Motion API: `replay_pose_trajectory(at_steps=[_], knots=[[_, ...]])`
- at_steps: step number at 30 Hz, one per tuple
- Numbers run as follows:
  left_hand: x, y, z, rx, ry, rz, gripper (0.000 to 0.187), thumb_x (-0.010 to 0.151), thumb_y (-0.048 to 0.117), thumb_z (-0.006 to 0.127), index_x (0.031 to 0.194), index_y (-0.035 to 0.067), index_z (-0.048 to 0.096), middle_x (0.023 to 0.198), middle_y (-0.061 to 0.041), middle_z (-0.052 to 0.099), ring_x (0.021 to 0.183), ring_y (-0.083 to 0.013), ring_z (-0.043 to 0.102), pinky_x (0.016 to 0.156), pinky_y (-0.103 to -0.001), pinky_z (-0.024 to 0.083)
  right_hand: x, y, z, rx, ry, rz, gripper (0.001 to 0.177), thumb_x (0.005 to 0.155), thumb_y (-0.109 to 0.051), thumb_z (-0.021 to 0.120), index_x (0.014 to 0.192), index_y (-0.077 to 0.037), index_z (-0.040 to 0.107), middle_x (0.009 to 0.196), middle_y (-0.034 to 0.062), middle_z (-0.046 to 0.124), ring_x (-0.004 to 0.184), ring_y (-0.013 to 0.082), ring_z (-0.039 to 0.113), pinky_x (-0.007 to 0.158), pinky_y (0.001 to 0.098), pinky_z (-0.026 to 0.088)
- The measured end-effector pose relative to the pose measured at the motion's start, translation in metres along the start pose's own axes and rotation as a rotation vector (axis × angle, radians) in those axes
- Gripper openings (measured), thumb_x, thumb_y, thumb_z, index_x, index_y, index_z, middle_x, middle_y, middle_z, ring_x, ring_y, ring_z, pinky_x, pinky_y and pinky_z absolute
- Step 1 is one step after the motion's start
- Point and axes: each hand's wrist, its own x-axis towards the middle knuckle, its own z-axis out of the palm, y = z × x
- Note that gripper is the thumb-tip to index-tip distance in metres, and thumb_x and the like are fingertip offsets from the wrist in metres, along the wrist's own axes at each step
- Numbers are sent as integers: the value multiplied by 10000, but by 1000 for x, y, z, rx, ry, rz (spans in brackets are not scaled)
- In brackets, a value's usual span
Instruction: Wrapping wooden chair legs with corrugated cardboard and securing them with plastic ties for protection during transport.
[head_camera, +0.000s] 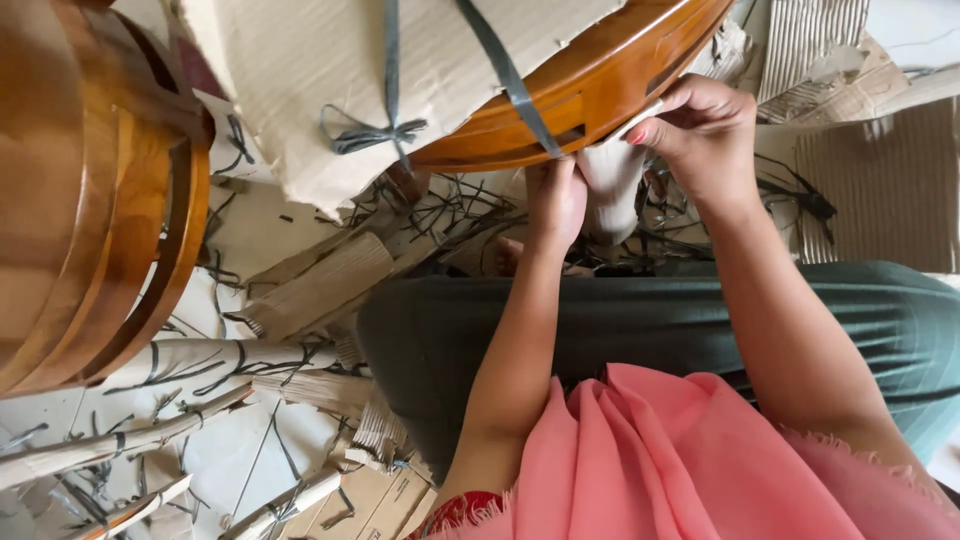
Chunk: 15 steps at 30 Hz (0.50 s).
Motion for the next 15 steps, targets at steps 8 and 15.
replay_pose_trajectory(at_steps=[8,15], knots=[[-23,37,33,344,166,136,384,997,197,688,1360,122,591,1326,-54,656,1271,-230,603,1093,-401,489,-18,-14,27,-224,203,-167,370,956,-264,831,1130,-22,611,1069,85,646,984,177,619,892,310,549],[-41,47,47,644,11,406,304,889,101,806,1072,97,564,1023,-39,633,893,-116,648,843,-250,556,-25,-17,19,-287,166,-123,349,983,-231,851,1035,5,599,912,90,633,805,140,596,726,277,511]])
